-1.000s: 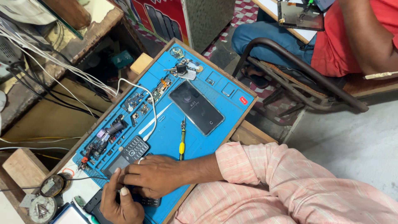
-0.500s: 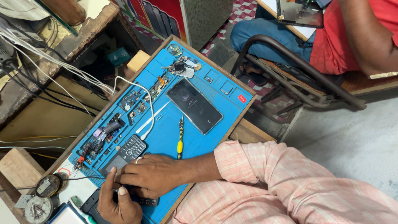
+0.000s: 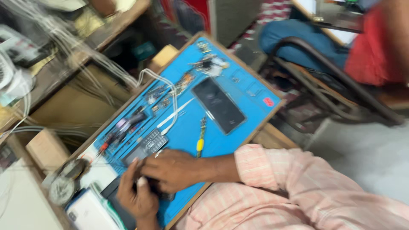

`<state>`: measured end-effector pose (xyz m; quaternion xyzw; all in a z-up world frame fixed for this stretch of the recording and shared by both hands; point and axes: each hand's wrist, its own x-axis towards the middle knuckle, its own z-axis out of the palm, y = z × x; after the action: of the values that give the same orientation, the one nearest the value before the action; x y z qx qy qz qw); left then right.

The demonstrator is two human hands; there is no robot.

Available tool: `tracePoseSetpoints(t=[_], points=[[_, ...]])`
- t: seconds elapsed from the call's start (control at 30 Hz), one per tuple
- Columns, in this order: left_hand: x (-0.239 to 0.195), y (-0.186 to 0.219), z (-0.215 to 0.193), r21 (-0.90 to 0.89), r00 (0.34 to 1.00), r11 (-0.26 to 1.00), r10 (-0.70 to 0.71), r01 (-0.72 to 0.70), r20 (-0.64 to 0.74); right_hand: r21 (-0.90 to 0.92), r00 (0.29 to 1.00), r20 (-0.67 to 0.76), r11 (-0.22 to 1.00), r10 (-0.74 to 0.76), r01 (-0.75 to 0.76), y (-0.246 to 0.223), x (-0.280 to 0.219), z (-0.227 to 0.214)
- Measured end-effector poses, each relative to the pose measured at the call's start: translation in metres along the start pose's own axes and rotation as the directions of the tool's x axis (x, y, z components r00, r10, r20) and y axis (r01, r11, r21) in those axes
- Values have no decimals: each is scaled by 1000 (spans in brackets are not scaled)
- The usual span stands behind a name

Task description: The person disassembles a black feature phone, removes the battery, and uses a small tool to manipulate internal components. They then reassemble the phone, insert the battery, and connect a charging cable to test the device.

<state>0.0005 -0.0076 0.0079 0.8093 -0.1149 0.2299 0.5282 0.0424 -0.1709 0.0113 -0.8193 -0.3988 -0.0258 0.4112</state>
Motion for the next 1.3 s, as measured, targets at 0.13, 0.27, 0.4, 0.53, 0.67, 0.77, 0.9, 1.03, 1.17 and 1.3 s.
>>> tracePoseSetpoints(t=[0.13, 0.27, 0.4, 0.53, 0.67, 0.77, 0.9, 1.03, 1.17, 1.3], points=[[3, 0, -3, 68, 1000, 997, 25, -25, -2, 40, 1000, 14, 999, 7, -8, 0, 4, -1], [4, 8, -8, 22, 1000, 1000, -5, 5, 15, -16, 1000, -2, 1000, -20, 20, -5, 4, -2], [9, 20, -13, 47, 1000, 999, -2, 1, 9, -41, 1000, 2, 999, 0, 0, -9, 8, -5], [12, 24, -15, 3, 1000, 1000, 18, -18, 1, -62, 999, -22, 998, -34, 33, -8, 8, -2], [12, 26, -16, 22, 1000, 1000, 13, -13, -10, -77, 1000, 5, 997, -8, 8, -5, 8, -1], [11, 28, -18, 53, 1000, 999, 12, -11, -26, -93, 999, -31, 996, -16, 13, -8, 9, 0], [10, 29, -19, 56, 998, 998, 42, -39, -40, -80, 998, -51, 996, -34, 29, -10, 10, -1], [9, 30, -20, 35, 998, 999, 42, -40, -39, -87, 999, -44, 996, -32, 28, -12, 10, -1], [9, 31, -22, 16, 999, 1000, 25, -24, -34, -100, 998, -41, 994, -47, 43, -12, 11, -1], [9, 30, -21, 31, 999, 999, 36, -35, -38, -114, 998, -41, 992, -52, 47, -8, 9, 1]])
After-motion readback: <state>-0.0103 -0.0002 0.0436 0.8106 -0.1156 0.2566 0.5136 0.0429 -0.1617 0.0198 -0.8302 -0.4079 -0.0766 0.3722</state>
